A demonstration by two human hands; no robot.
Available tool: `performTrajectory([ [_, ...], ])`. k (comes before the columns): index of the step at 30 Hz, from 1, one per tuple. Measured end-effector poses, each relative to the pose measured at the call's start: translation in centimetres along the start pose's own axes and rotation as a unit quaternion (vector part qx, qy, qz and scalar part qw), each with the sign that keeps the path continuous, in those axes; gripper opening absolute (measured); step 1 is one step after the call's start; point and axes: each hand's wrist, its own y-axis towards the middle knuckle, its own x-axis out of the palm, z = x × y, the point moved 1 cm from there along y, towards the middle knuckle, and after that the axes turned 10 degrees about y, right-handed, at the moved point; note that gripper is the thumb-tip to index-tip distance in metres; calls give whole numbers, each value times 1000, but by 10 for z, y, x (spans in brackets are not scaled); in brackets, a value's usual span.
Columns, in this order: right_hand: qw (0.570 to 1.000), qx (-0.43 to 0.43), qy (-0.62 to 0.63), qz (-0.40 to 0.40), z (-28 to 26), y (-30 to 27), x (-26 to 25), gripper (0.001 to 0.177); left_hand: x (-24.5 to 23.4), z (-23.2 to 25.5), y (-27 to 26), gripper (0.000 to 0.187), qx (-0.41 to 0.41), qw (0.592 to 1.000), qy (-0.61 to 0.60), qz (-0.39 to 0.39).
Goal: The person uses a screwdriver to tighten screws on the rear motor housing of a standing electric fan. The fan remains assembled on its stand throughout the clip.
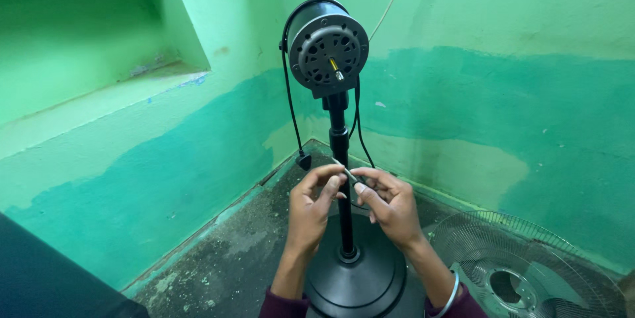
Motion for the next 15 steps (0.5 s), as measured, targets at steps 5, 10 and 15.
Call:
performTrajectory([
  [5,999,22,-43,-9,-1,-7,14,35,-8,-12,-4,29,-7,998,-61,-4],
  [10,997,-3,-79,-16,-16,-17,29,39,-15,1,-10,34,6,997,-29,73],
  [15,995,2,-87,-58,-38,-27,44,43,-16,17,-13,40,-36,998,-59,11],
])
